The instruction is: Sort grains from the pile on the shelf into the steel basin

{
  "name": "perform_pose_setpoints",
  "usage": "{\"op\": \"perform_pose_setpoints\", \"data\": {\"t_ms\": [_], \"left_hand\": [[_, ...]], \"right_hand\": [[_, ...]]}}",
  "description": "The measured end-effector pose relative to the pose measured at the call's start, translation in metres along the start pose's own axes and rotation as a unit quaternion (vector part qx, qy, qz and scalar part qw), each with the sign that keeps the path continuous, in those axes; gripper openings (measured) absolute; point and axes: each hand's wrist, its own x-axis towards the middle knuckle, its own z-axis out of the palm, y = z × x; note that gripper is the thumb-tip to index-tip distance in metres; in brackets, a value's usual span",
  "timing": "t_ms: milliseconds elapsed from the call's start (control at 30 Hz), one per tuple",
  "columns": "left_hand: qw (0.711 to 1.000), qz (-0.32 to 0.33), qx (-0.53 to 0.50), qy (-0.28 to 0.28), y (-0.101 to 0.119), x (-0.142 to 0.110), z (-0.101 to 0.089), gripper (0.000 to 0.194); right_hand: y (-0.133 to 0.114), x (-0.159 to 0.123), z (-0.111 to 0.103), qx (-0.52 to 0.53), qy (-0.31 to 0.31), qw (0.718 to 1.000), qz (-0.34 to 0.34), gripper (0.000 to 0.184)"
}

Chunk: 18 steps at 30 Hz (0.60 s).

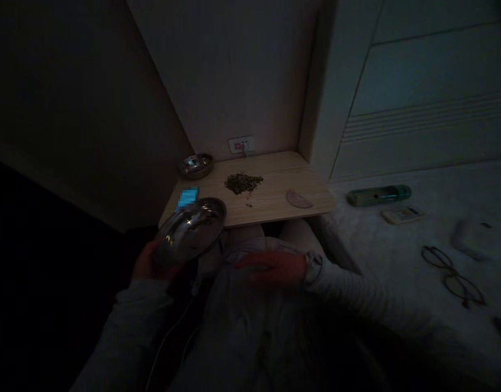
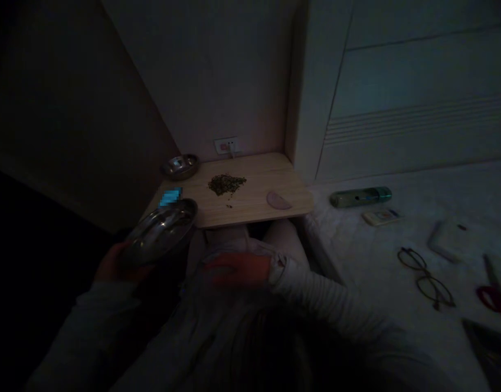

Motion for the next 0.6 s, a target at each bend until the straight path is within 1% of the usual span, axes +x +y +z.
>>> {"op": "perform_pose_setpoints", "data": {"t_ms": [33,67,100,133,167,200,233,267,300,333,400,433,467,500,533,567,600], "left_hand": [[1.000,0.002,-0.002,0.003,0.001,0.000,0.000,0.015],[0.999,-0.023,-0.001,-0.024,0.002,0.001,0.000,0.016],[0.999,-0.021,-0.002,-0.045,0.002,0.001,-0.001,0.016],[0.999,-0.008,0.000,-0.041,0.002,0.002,-0.002,0.017],[0.999,-0.003,0.002,-0.044,0.002,0.002,-0.003,0.016],[0.999,0.005,0.003,-0.039,0.001,0.002,-0.003,0.015],[0.999,0.009,0.003,-0.034,0.001,0.002,-0.002,0.015],[0.999,0.010,0.002,-0.031,0.001,0.001,-0.001,0.015],[1.000,0.008,0.001,-0.029,0.000,0.001,0.000,0.014],[1.000,0.007,0.001,-0.030,0.000,0.001,0.000,0.015],[0.999,0.009,0.006,-0.030,0.001,0.002,0.001,0.015],[0.999,0.012,0.006,-0.034,0.002,0.003,0.001,0.015],[0.999,0.017,0.002,-0.034,0.002,0.005,0.000,0.015],[0.999,0.024,-0.005,-0.036,0.002,0.007,-0.002,0.014],[0.999,0.032,-0.013,-0.039,0.002,0.008,-0.003,0.014],[0.998,0.036,-0.019,-0.044,0.002,0.010,-0.005,0.014],[0.998,0.035,-0.023,-0.051,0.002,0.011,-0.006,0.014]], "right_hand": [[-0.006,0.015,0.008,0.014,-0.061,0.997,-0.044,0.039],[-0.010,0.028,0.017,0.020,-0.119,0.989,-0.080,0.036],[-0.012,0.038,0.027,0.014,-0.171,0.979,-0.108,0.029],[-0.011,0.046,0.035,0.000,-0.214,0.969,-0.119,0.021],[-0.010,0.052,0.042,-0.022,-0.246,0.962,-0.115,0.018],[-0.007,0.055,0.045,-0.045,-0.257,0.959,-0.112,0.015],[-0.005,0.057,0.046,-0.072,-0.240,0.963,-0.104,0.013],[-0.002,0.057,0.043,-0.103,-0.198,0.971,-0.089,0.014],[0.000,0.058,0.037,-0.137,-0.133,0.979,-0.068,0.016],[0.001,0.058,0.029,-0.173,-0.054,0.983,-0.040,0.018],[0.001,0.057,0.014,-0.225,0.091,0.970,0.011,0.022],[0.002,0.057,0.009,-0.244,0.141,0.959,0.020,0.024],[0.002,0.055,0.007,-0.258,0.165,0.952,0.023,0.026],[0.003,0.053,0.008,-0.264,0.156,0.952,0.013,0.026],[0.005,0.050,0.012,-0.261,0.110,0.959,-0.010,0.025],[0.006,0.047,0.018,-0.248,0.051,0.967,-0.029,0.024],[0.008,0.044,0.024,-0.221,-0.027,0.974,-0.050,0.023]]}}
